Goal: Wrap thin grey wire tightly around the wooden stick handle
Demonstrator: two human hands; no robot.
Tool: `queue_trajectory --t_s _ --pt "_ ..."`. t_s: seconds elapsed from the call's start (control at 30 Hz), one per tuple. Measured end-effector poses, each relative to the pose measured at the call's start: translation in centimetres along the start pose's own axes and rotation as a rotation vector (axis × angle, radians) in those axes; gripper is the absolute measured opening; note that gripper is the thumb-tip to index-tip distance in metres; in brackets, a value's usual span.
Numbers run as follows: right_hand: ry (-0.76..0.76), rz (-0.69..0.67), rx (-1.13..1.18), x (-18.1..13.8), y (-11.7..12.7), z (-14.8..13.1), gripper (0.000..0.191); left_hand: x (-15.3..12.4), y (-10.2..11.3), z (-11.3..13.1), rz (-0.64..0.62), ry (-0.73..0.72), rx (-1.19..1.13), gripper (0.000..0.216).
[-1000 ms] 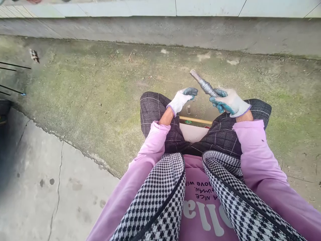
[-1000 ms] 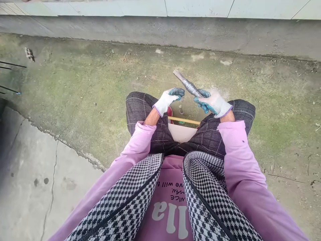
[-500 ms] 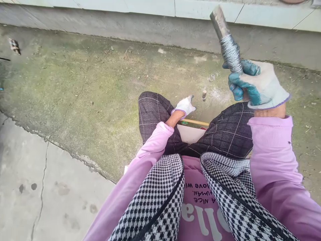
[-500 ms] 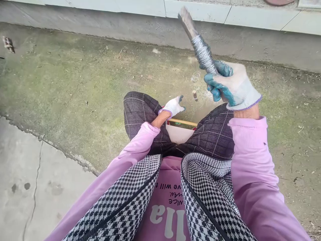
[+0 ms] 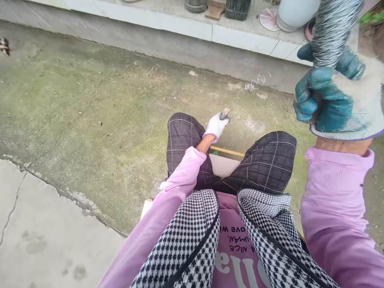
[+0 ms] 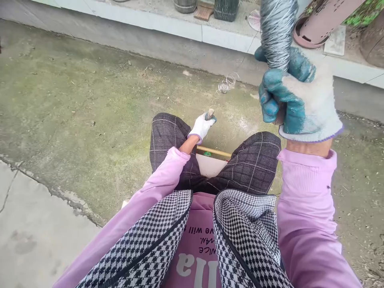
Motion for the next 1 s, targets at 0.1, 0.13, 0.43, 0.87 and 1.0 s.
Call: queue_trajectory --t_s 0.1,0.13,0.43,0.87,1.0 --pt "-0.105 0.045 0.056 0.4 0.2 1.4 0.041 -0.5 0.6 0.9 0.099 0.081 -0.227 0.016" --pt "-0.135 0.058 0.068 0.6 0.4 2.0 0.043 -0.6 0.9 1.3 0.137 0.113 -0.306 0.02" --pt "-0.137 0.248 0.071 0.3 5.5 4.4 0.032 -0.6 2.6 1.6 0.281 0.319 -0.711 0.028" --pt "-0.111 0.555 -0.1 -2.8 21.1 4.2 0.027 1.3 4.5 0.4 0.404 0.386 -0.838 0.031" --pt "-0.133 0.645 -0.147 -4.5 27.7 4.2 0.023 2.2 5.2 0.1 0.441 0.408 -0.85 0.036"
Point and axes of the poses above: each hand's wrist, its own x-axis towards the middle knuckle, its own y-axis out of the back of the hand, z = x × y, the point moved 4 cm from there along x, towards the middle knuckle, and after that the axes turned 4 degrees about -x, right-handed, at the moved point
